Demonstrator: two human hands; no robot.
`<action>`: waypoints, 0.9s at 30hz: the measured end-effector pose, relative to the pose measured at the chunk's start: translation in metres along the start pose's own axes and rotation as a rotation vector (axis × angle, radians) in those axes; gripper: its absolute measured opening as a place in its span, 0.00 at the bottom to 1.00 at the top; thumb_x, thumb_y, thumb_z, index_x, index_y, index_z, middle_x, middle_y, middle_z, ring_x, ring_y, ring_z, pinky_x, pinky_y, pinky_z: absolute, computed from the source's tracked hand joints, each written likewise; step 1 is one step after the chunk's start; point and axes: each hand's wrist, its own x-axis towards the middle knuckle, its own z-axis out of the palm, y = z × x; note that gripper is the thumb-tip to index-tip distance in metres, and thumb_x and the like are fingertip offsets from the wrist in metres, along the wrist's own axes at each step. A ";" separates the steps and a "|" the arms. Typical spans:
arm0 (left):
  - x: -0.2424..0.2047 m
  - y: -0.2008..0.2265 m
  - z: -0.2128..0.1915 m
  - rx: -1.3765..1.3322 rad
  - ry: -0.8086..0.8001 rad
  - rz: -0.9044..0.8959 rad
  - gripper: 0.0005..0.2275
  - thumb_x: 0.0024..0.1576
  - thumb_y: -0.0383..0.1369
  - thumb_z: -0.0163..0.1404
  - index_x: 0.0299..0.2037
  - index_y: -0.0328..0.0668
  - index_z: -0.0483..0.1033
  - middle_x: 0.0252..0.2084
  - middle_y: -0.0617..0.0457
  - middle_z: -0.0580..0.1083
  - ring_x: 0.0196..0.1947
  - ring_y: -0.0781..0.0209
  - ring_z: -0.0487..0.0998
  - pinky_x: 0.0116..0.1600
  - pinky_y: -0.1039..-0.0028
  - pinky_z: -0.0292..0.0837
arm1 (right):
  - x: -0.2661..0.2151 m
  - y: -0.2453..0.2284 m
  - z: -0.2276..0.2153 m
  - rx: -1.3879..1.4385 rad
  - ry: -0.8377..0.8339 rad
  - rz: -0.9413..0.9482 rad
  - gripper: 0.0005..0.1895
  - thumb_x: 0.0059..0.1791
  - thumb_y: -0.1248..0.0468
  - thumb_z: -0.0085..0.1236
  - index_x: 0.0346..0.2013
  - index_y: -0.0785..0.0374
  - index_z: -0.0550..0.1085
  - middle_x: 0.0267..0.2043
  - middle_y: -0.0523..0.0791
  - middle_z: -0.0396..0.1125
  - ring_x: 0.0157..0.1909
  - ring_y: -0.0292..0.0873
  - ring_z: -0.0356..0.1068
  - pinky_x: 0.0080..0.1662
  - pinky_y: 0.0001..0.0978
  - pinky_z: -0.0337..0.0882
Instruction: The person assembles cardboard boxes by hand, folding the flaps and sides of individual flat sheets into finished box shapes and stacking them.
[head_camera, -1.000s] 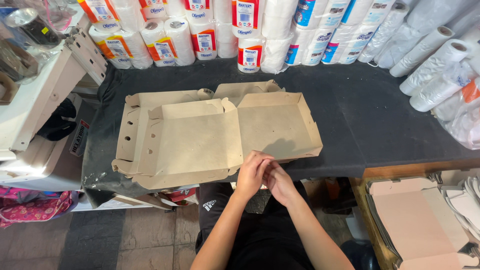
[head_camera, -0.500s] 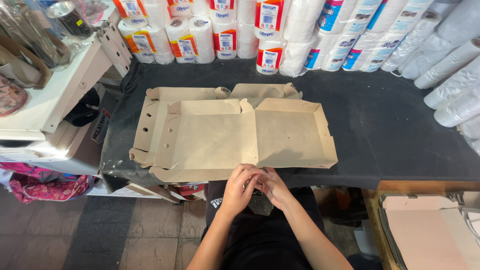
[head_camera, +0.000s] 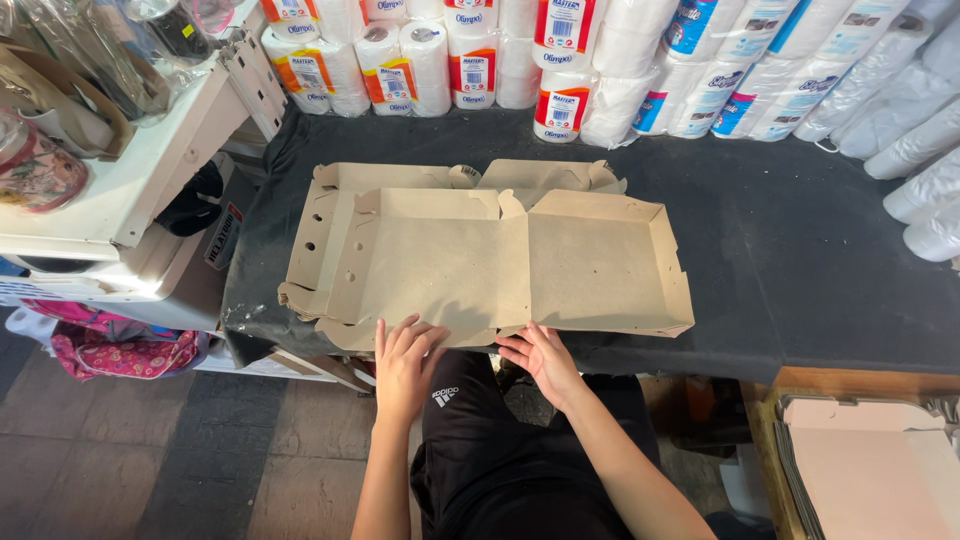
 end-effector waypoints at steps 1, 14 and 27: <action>0.002 -0.001 0.000 0.001 0.001 0.000 0.11 0.56 0.37 0.57 0.49 0.57 0.80 0.45 0.60 0.76 0.61 0.56 0.73 0.76 0.48 0.43 | 0.002 0.002 0.000 0.000 -0.001 0.000 0.32 0.57 0.56 0.45 0.74 0.53 0.48 0.63 0.59 0.58 0.61 0.62 0.67 0.63 0.58 0.67; 0.040 0.001 0.010 0.023 0.038 0.040 0.07 0.60 0.45 0.54 0.40 0.59 0.81 0.31 0.64 0.77 0.40 0.66 0.78 0.76 0.57 0.47 | -0.021 -0.044 0.049 0.074 -0.009 0.032 0.28 0.56 0.44 0.42 0.57 0.65 0.67 0.56 0.56 0.69 0.54 0.53 0.73 0.62 0.47 0.71; 0.059 0.021 0.008 0.075 -0.134 0.075 0.08 0.63 0.44 0.51 0.40 0.59 0.81 0.30 0.62 0.77 0.37 0.65 0.77 0.71 0.59 0.52 | -0.003 -0.019 0.037 -0.052 0.149 -0.044 0.31 0.56 0.54 0.51 0.67 0.61 0.50 0.63 0.55 0.59 0.55 0.56 0.70 0.59 0.50 0.74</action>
